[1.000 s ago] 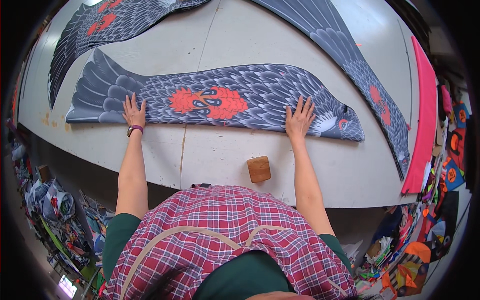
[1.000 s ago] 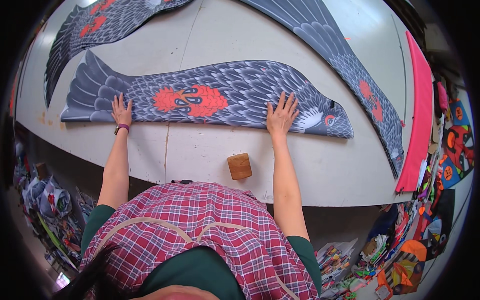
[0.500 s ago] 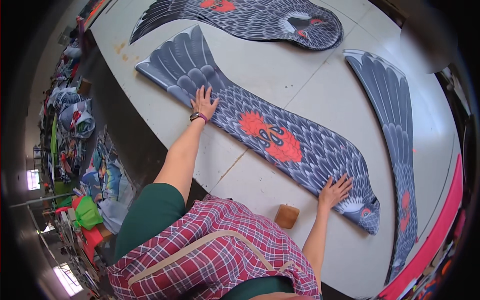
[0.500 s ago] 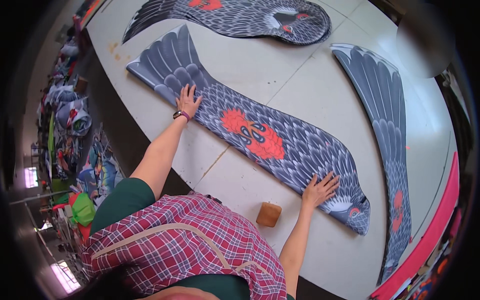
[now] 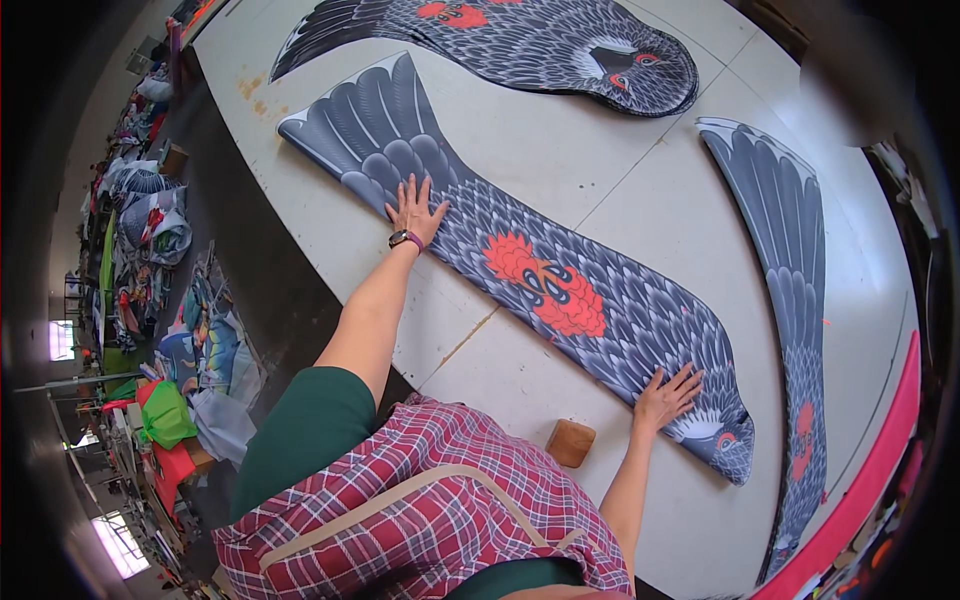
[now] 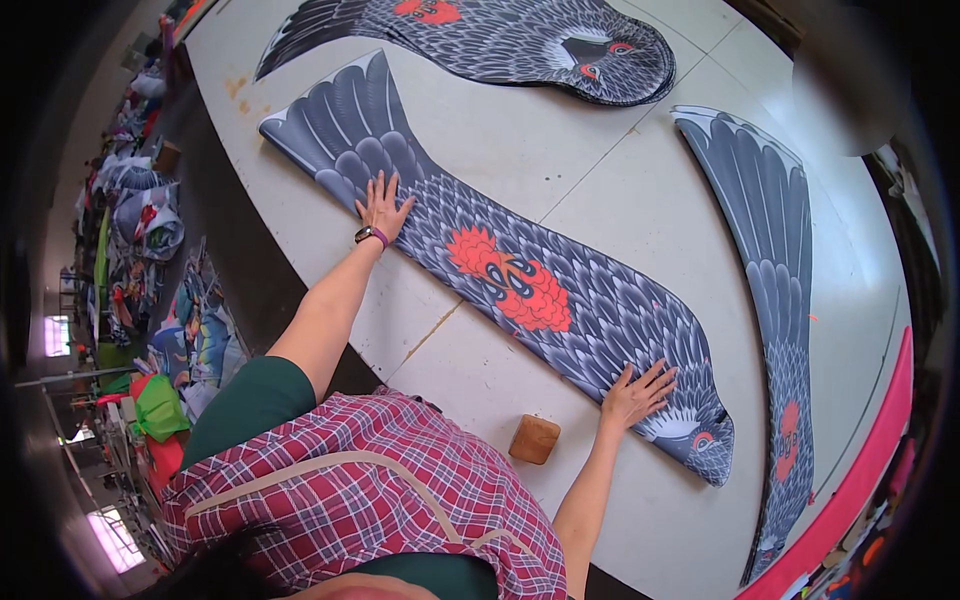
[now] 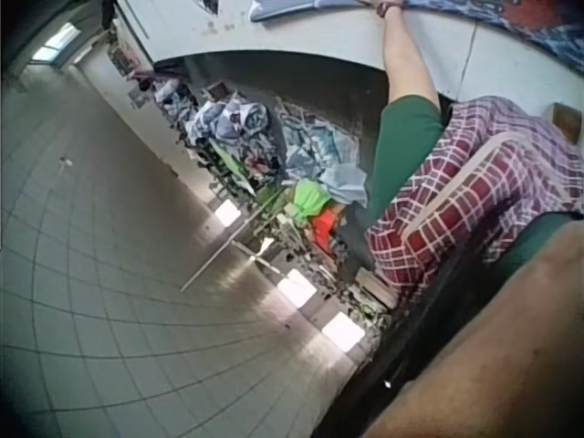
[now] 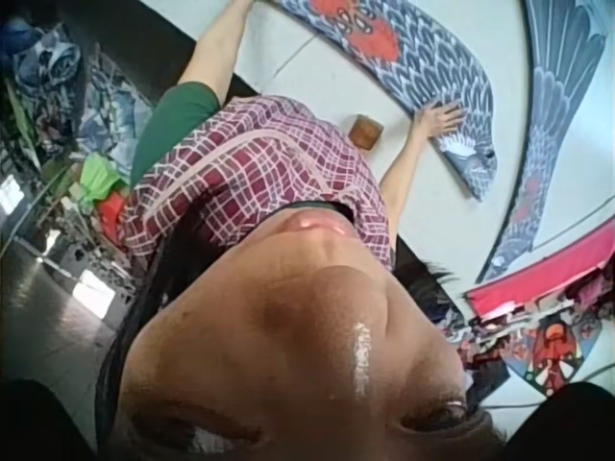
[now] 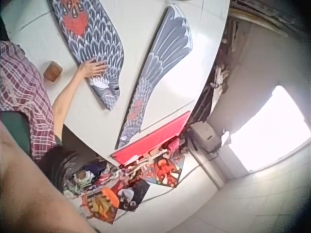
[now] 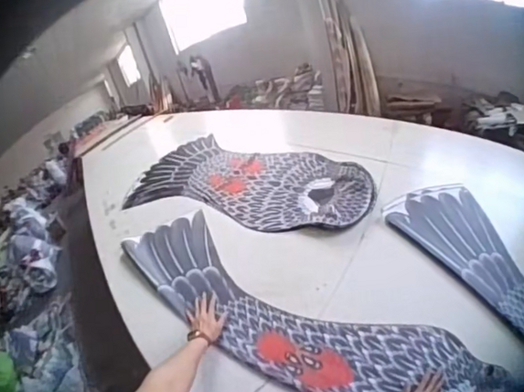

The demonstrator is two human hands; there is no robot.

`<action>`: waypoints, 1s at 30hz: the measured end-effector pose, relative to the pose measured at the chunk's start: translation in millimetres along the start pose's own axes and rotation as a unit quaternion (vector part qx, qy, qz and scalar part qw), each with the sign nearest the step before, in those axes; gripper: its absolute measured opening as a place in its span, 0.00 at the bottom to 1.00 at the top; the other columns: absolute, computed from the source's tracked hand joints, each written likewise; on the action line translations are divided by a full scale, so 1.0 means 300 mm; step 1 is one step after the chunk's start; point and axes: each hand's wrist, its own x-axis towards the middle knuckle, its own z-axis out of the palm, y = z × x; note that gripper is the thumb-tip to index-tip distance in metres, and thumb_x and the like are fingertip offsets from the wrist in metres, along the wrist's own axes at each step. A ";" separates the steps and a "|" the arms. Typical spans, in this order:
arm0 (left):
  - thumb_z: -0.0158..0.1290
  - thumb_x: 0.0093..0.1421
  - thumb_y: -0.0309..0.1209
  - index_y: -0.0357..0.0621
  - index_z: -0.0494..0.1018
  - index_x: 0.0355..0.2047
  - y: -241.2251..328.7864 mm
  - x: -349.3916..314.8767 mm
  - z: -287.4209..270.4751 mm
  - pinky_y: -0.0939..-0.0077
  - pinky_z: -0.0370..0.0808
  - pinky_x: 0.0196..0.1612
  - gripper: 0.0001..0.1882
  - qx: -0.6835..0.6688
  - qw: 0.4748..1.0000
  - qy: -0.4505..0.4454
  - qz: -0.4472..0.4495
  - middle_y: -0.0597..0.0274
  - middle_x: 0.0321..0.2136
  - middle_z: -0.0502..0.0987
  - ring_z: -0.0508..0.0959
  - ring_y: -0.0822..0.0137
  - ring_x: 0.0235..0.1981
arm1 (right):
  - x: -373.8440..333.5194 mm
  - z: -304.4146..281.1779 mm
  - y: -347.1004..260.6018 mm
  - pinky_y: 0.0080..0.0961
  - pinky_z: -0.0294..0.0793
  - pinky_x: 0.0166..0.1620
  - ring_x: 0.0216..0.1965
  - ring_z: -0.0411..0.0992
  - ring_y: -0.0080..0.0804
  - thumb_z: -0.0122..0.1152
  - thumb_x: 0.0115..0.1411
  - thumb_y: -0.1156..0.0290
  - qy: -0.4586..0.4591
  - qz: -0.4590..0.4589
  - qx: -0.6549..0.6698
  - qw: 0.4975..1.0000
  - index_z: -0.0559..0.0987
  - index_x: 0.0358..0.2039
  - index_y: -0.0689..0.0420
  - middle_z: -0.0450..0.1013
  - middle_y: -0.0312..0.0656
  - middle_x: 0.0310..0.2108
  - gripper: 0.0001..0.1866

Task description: Stacking and aligning printed fabric pieces on a work table.

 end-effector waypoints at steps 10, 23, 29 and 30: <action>0.42 0.61 0.62 0.67 0.51 0.68 -0.086 0.155 0.126 0.28 0.51 0.60 0.38 0.074 0.996 0.037 0.014 0.63 0.70 0.48 0.50 0.54 0.69 | 0.133 0.085 -0.070 0.59 0.45 0.65 0.69 0.45 0.57 0.52 0.62 0.48 0.002 0.000 0.068 0.998 0.58 0.67 0.51 0.46 0.49 0.71 0.37; 0.42 0.62 0.63 0.70 0.51 0.68 -0.073 0.169 0.154 0.27 0.51 0.60 0.37 0.068 0.996 0.046 0.020 0.65 0.70 0.48 0.49 0.54 0.69 | 0.152 0.078 -0.054 0.60 0.45 0.65 0.70 0.43 0.57 0.52 0.63 0.48 -0.010 0.012 0.101 0.995 0.56 0.68 0.50 0.44 0.49 0.71 0.38; 0.42 0.62 0.63 0.70 0.51 0.68 -0.076 0.174 0.160 0.26 0.50 0.60 0.36 0.069 0.996 0.051 0.019 0.65 0.70 0.48 0.50 0.54 0.69 | 0.153 0.072 -0.052 0.60 0.45 0.65 0.70 0.43 0.57 0.51 0.63 0.47 -0.010 0.014 0.103 0.995 0.55 0.68 0.51 0.43 0.50 0.71 0.38; 0.42 0.62 0.63 0.70 0.51 0.68 -0.078 0.175 0.161 0.27 0.50 0.60 0.36 0.069 0.996 0.050 0.018 0.65 0.70 0.48 0.50 0.54 0.69 | 0.151 0.072 -0.052 0.60 0.45 0.65 0.70 0.43 0.57 0.51 0.63 0.47 -0.010 0.014 0.103 0.995 0.55 0.68 0.51 0.43 0.50 0.71 0.38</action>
